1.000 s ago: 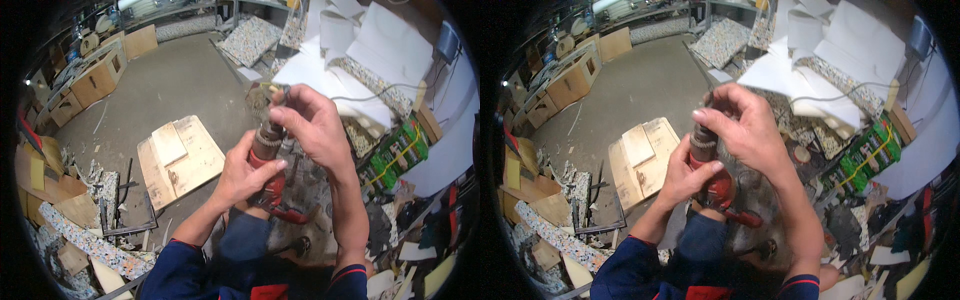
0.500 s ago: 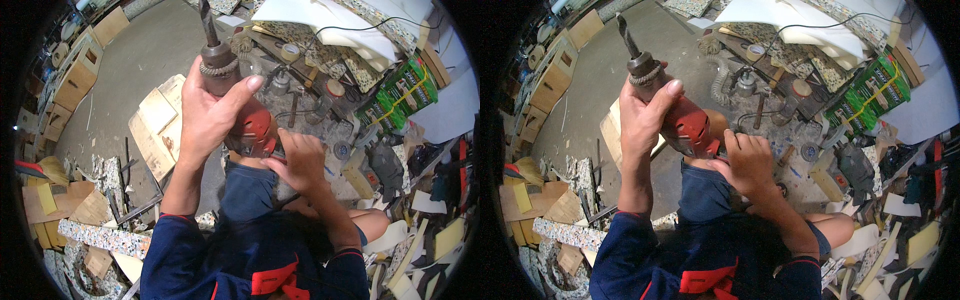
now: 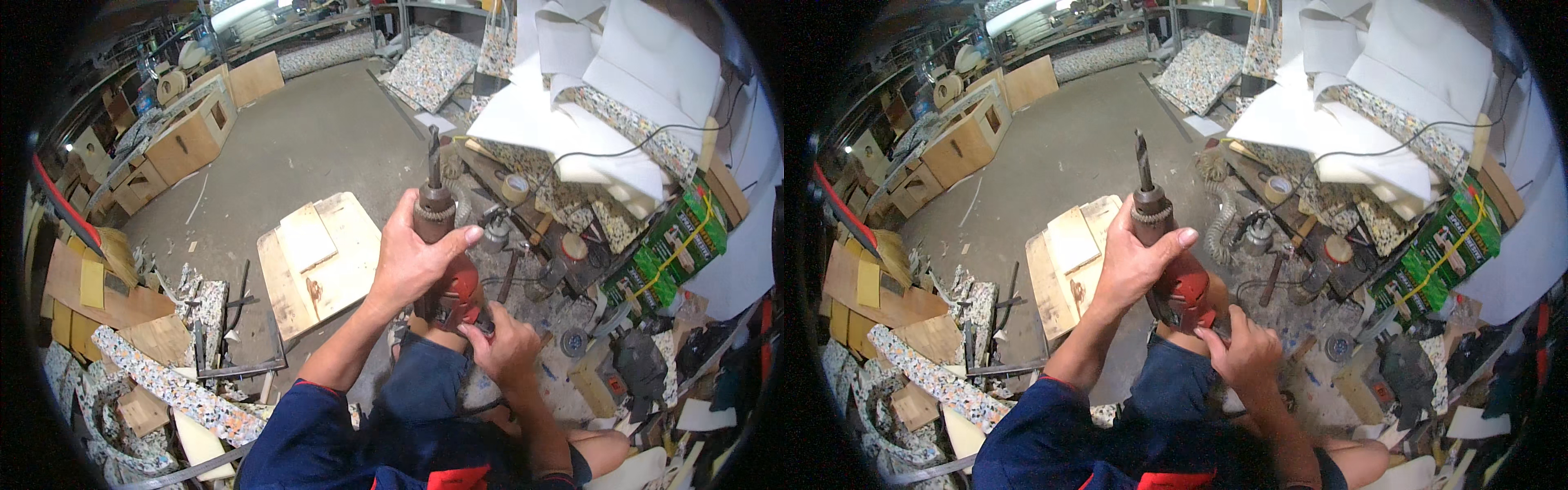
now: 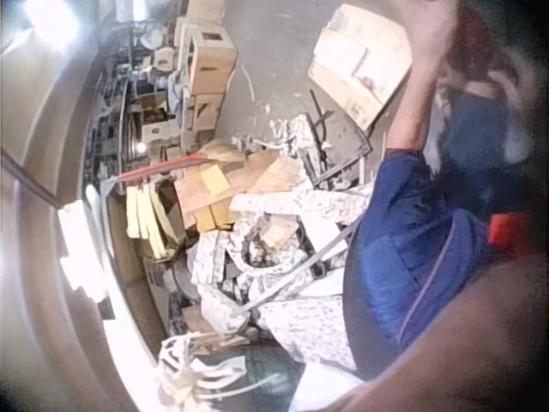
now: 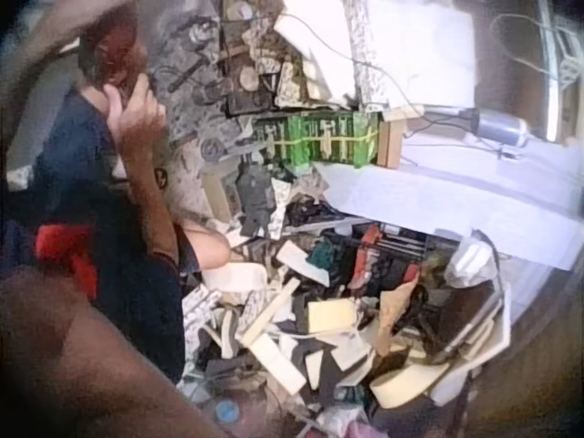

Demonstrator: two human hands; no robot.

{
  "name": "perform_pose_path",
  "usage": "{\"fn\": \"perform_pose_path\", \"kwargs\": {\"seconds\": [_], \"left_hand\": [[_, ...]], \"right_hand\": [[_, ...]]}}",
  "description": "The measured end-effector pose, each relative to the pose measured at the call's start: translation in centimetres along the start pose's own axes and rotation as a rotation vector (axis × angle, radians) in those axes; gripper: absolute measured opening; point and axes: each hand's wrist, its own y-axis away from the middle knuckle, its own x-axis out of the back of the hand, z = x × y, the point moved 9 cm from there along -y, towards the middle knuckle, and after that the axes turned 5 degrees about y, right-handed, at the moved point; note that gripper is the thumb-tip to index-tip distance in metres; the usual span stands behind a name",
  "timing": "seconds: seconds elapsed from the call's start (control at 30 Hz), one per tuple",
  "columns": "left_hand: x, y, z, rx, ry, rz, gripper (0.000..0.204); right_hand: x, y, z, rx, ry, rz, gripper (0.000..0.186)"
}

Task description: The person grinds a small metal piece on a bench grinder, producing sparks, then uses a cordless drill to make holes in a wooden board. The person handles the metal piece and wooden board directly with both hands.

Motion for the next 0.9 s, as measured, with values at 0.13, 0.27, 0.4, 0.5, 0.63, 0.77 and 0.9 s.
{"fn": "perform_pose_path", "kwargs": {"seconds": [0.13,0.27,0.4,0.5,0.63,0.77,0.9], "left_hand": [[-0.2,0.1,-0.3,0.004,0.003,-0.006,0.045],[-1.1,0.4,0.6,0.027,0.065,-0.028,0.044],[-1.7,0.3,0.4,0.019,0.062,-0.003,0.050],[-1.8,0.3,0.9,-0.017,0.012,0.025,0.054],[-1.8,0.2,1.1,-0.006,-0.054,0.034,0.056],[-1.7,0.4,1.7,0.012,-0.060,0.052,0.054],[-1.5,0.4,1.3,0.043,-0.075,0.033,0.050]], "right_hand": [[0.3,1.3,-0.3,0.167,0.224,0.054,0.081],[-0.8,2.7,-1.0,0.220,0.424,-0.037,0.090],[-1.4,3.2,0.0,0.221,0.484,0.036,0.079],[-1.8,3.5,0.2,0.234,0.471,0.007,0.082],[-2.1,3.4,0.4,0.277,0.452,0.013,0.086],[-2.1,3.3,0.2,0.297,0.438,0.014,0.077],[-1.6,3.3,-0.2,0.331,0.473,0.101,0.053]]}}
